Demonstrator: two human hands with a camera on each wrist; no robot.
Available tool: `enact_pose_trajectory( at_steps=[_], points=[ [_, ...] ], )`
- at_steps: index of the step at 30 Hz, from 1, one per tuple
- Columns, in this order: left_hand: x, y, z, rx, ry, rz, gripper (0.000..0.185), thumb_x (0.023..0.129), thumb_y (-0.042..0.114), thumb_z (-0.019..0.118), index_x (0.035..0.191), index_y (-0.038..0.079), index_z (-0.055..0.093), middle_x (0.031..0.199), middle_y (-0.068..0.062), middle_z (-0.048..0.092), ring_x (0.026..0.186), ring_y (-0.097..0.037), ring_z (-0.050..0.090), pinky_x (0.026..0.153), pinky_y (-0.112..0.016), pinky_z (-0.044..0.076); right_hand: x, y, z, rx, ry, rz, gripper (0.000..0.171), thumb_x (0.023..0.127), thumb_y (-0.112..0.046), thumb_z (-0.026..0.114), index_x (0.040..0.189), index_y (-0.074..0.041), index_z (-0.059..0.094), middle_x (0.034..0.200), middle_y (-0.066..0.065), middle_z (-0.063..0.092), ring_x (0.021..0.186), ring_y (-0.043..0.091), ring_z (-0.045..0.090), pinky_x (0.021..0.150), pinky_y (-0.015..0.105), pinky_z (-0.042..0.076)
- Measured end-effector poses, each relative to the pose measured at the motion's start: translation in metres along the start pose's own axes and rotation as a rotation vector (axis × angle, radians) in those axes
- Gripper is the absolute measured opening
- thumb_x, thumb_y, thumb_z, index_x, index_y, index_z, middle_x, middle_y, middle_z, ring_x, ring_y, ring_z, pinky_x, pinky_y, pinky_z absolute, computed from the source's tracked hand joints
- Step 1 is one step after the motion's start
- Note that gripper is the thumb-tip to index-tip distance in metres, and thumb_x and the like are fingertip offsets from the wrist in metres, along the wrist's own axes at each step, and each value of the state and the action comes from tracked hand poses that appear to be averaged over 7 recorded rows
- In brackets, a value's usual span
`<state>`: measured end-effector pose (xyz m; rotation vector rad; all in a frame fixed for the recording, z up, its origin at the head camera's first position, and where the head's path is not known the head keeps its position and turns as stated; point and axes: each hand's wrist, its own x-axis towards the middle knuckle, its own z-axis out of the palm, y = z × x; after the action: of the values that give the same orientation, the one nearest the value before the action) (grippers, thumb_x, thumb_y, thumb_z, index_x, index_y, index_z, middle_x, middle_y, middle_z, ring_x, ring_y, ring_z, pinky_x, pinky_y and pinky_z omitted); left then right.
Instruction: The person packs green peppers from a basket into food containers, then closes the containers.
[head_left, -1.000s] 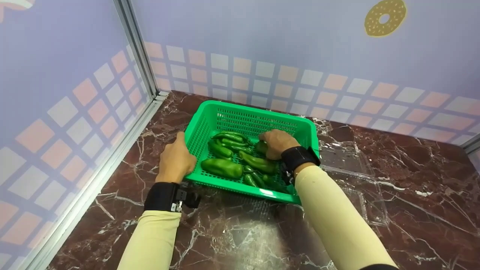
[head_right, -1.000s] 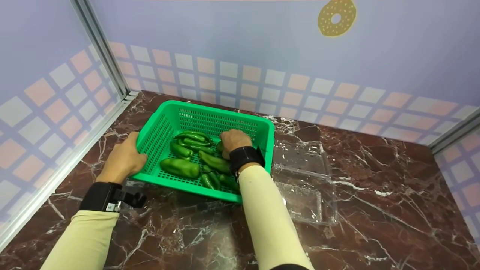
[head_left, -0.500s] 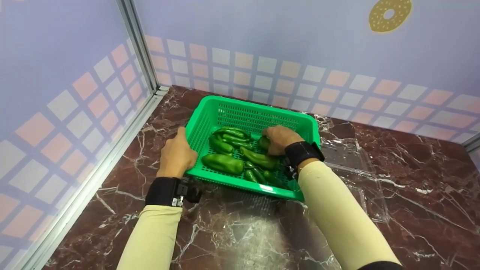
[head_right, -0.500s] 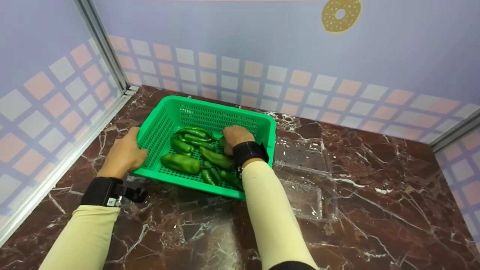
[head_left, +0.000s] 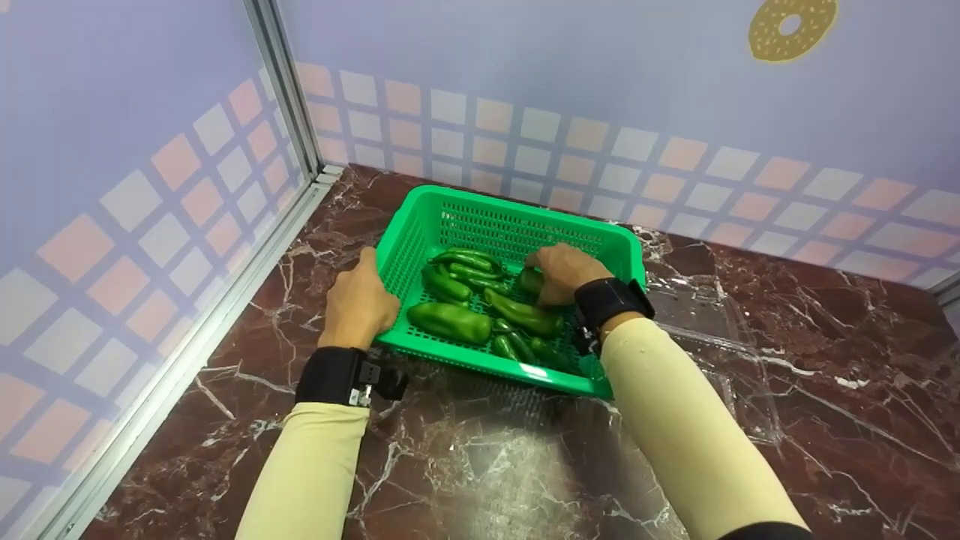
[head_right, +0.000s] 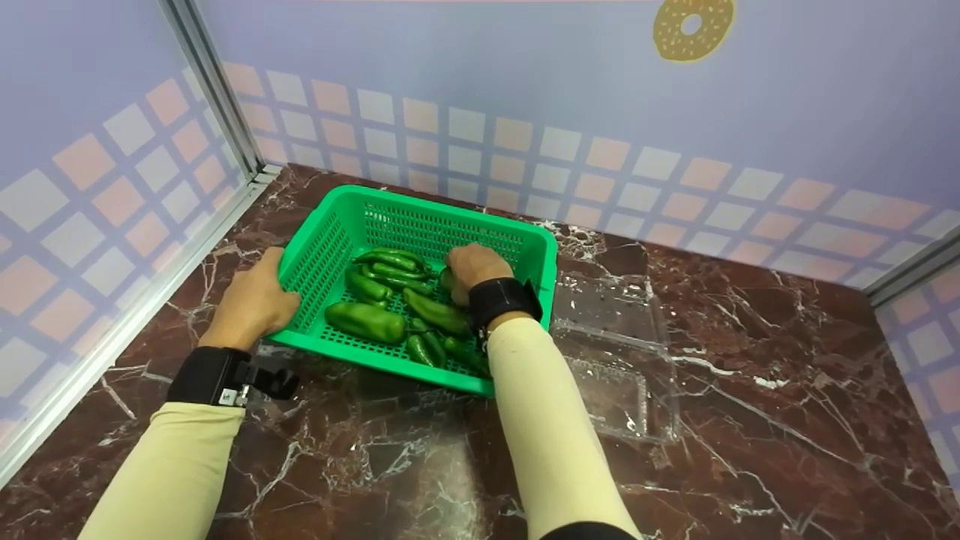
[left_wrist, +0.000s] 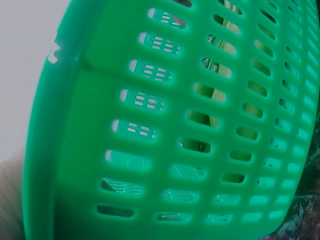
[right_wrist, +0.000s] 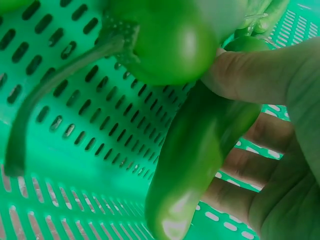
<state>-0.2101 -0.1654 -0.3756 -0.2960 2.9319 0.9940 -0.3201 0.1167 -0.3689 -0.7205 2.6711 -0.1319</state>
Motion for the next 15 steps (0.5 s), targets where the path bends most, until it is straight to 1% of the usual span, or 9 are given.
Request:
enact_pose_trajectory(
  at_steps=[2, 6, 9, 12, 15],
  points=[
    [0.0, 0.0, 0.0, -0.002, 0.003, 0.006, 0.076, 0.094, -0.002, 0.051, 0.164, 0.001, 0.023, 0.07, -0.013, 0.056, 0.054, -0.021, 0.042, 0.056, -0.033, 0.031, -0.001, -0.001, -0.002, -0.007, 0.007, -0.001, 0.068, 0.087, -0.015, 0.082, 0.149, -0.006, 0.057, 0.143, 0.021, 0.064, 0.128, 0.038, 0.064, 0.105, 0.052, 0.054],
    [0.001, 0.001, 0.0, -0.001, 0.016, 0.008, 0.075, 0.094, -0.001, 0.052, 0.164, 0.001, 0.024, 0.089, -0.025, 0.067, 0.062, -0.027, 0.051, 0.061, -0.036, 0.036, -0.003, -0.004, -0.007, -0.008, 0.021, 0.004, 0.069, 0.085, -0.015, 0.086, 0.147, -0.005, 0.059, 0.145, 0.02, 0.063, 0.132, 0.039, 0.061, 0.109, 0.053, 0.052],
    [0.001, 0.001, 0.0, 0.002, 0.022, 0.005, 0.075, 0.094, -0.001, 0.052, 0.163, 0.001, 0.025, 0.095, -0.028, 0.069, 0.063, -0.028, 0.053, 0.061, -0.037, 0.037, -0.004, -0.006, -0.01, -0.011, 0.029, 0.003, 0.07, 0.084, -0.015, 0.087, 0.146, -0.005, 0.06, 0.147, 0.02, 0.062, 0.135, 0.039, 0.059, 0.112, 0.054, 0.05],
    [0.0, 0.0, 0.0, 0.004, 0.028, 0.009, 0.074, 0.094, -0.001, 0.052, 0.163, 0.001, 0.026, 0.086, -0.024, 0.067, 0.059, -0.026, 0.049, 0.06, -0.036, 0.036, -0.005, -0.008, -0.011, -0.02, 0.032, -0.004, 0.069, 0.083, -0.015, 0.088, 0.146, -0.005, 0.06, 0.146, 0.02, 0.062, 0.133, 0.039, 0.06, 0.111, 0.053, 0.05],
    [-0.001, -0.001, 0.001, 0.005, 0.02, 0.005, 0.075, 0.094, -0.001, 0.052, 0.164, 0.001, 0.025, 0.073, -0.015, 0.059, 0.055, -0.022, 0.044, 0.058, -0.035, 0.034, -0.006, -0.01, -0.011, -0.017, 0.021, -0.007, 0.069, 0.084, -0.015, 0.087, 0.147, -0.005, 0.06, 0.146, 0.02, 0.063, 0.133, 0.039, 0.061, 0.11, 0.053, 0.051]
  ],
)
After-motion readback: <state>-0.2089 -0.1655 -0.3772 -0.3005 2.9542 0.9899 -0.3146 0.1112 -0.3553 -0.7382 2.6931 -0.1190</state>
